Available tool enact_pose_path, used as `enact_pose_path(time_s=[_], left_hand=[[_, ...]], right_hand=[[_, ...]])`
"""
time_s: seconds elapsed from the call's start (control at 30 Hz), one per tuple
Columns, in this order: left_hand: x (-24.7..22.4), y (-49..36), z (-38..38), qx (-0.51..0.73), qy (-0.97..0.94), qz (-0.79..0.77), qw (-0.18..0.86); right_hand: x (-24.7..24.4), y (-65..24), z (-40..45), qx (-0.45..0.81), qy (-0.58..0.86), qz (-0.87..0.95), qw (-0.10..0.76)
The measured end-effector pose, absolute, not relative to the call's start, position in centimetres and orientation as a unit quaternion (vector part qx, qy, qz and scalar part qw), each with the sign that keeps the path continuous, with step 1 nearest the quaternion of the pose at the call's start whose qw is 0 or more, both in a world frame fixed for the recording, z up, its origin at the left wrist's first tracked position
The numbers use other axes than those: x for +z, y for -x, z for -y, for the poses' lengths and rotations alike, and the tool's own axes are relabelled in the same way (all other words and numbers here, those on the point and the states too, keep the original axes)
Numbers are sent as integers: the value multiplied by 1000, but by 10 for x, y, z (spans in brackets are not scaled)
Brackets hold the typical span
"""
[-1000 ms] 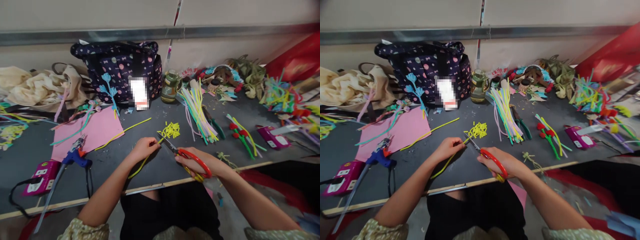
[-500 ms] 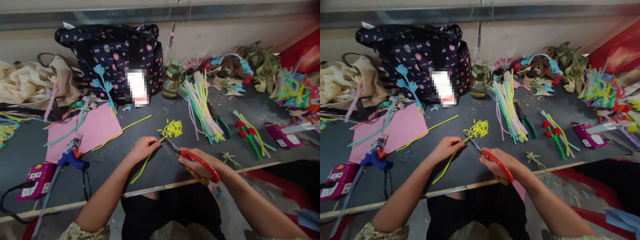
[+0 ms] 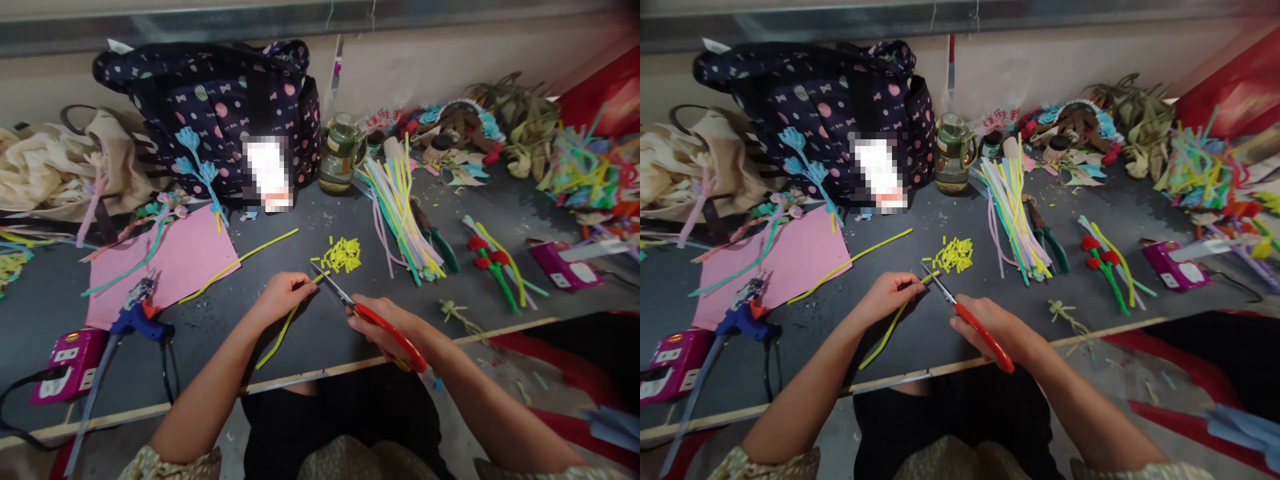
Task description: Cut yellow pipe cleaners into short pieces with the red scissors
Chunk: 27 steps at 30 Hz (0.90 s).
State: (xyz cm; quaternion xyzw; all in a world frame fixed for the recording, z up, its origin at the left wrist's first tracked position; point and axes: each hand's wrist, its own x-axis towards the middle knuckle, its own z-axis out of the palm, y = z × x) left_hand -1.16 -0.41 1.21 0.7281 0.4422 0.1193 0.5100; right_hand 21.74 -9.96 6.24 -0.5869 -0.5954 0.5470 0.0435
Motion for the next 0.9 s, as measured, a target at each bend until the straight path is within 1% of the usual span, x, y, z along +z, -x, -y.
enact_pose_path(time_s=[0.13, 0.27, 0.37, 0.5, 0.63, 0.77, 0.9], left_hand=[[12, 12, 4, 113, -728, -450, 505], [13, 11, 3, 105, -724, -457, 505], [12, 12, 3, 106, -721, -454, 513], [10, 12, 4, 118, -710, -455, 524], [10, 13, 4, 125, -697, -444, 549], [13, 13, 4, 131, -678, -433, 579], [15, 14, 4, 133, -666, -418, 603]], right_hand=[[60, -216, 101, 542, 583, 602, 59], [68, -214, 100, 520, 580, 624, 67], [73, -212, 101, 529, 579, 617, 66], [64, -213, 104, 538, 588, 598, 82], [54, -213, 103, 465, 610, 631, 116], [60, -207, 100, 423, 590, 682, 91], [68, -198, 104, 434, 584, 683, 69]])
